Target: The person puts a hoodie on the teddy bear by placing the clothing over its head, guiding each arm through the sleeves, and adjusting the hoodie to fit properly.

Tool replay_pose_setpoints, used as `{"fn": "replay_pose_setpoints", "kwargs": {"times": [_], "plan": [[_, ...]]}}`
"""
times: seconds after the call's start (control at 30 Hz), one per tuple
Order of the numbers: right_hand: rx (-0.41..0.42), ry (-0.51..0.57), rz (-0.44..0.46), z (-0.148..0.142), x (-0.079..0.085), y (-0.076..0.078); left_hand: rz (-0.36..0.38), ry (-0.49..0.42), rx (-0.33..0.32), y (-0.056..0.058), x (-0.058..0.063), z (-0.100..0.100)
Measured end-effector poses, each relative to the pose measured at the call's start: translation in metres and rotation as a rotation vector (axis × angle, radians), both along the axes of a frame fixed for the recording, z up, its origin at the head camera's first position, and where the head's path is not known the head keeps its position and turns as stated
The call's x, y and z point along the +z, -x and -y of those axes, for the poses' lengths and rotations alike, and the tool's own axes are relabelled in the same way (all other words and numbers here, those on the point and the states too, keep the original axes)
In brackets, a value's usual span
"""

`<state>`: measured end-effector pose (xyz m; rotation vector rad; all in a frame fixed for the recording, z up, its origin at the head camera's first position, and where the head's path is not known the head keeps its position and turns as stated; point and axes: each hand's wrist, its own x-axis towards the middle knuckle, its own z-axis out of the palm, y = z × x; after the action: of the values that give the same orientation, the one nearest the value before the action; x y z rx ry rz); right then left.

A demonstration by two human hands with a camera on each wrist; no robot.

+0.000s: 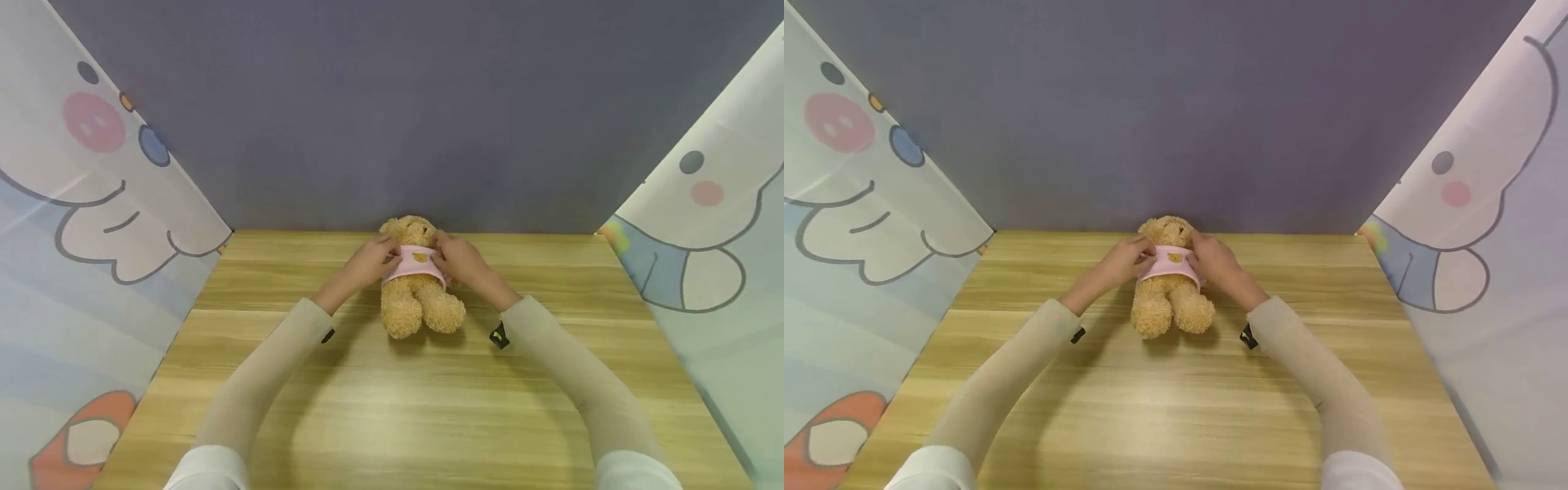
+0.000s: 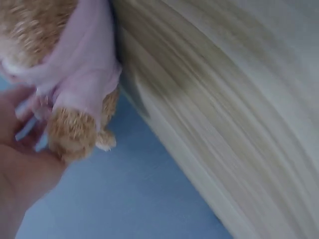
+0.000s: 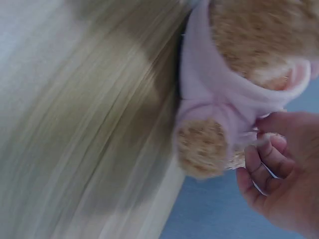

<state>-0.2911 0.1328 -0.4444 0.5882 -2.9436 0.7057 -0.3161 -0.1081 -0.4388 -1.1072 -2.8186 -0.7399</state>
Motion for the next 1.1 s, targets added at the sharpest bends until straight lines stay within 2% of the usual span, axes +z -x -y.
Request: {"fn": "replay_pose_setpoints", "kwargs": {"times": [0.1, 0.17, 0.23, 0.3, 0.37, 0.47, 0.63, 0.73, 0.83, 0.93, 1.0, 1.1], "plan": [[0.077, 0.118, 0.095, -0.003, 0.009, -0.004, 0.103, -0.135, -0.03, -0.005, 0.007, 0.016], [0.134, 0.197, 0.178, -0.006, 0.015, -0.006, 0.181, -0.208, 0.004, -0.004, 0.008, 0.029], [0.164, 0.223, 0.225, -0.011, 0.019, -0.009, 0.237, -0.225, 0.055, 0.0, 0.006, 0.04], [0.147, 0.173, 0.223, -0.017, 0.02, -0.013, 0.273, -0.198, 0.081, 0.006, 0.001, 0.048], [0.103, 0.101, 0.21, -0.022, 0.017, -0.014, 0.295, -0.163, 0.081, 0.01, -0.007, 0.05], [0.08, 0.036, 0.175, -0.025, 0.008, -0.012, 0.291, -0.185, 0.097, 0.013, -0.017, 0.044], [0.08, 0.112, 0.137, -0.023, -0.01, -0.004, 0.297, -0.322, 0.243, 0.012, -0.03, 0.045], [0.061, 0.151, 0.127, -0.025, -0.015, -0.003, 0.332, -0.323, 0.28, 0.009, -0.033, 0.051], [0.074, 0.152, 0.111, -0.029, -0.017, -0.004, 0.343, -0.292, 0.244, 0.004, -0.033, 0.052], [0.09, 0.162, 0.104, -0.034, -0.018, -0.009, 0.31, -0.27, 0.19, -0.002, -0.031, 0.05], [0.097, 0.158, 0.095, -0.039, -0.018, -0.015, 0.265, -0.244, 0.146, -0.006, -0.029, 0.049], [0.084, 0.147, 0.067, -0.046, -0.011, -0.028, 0.149, -0.187, 0.09, -0.018, -0.024, 0.049]]}}
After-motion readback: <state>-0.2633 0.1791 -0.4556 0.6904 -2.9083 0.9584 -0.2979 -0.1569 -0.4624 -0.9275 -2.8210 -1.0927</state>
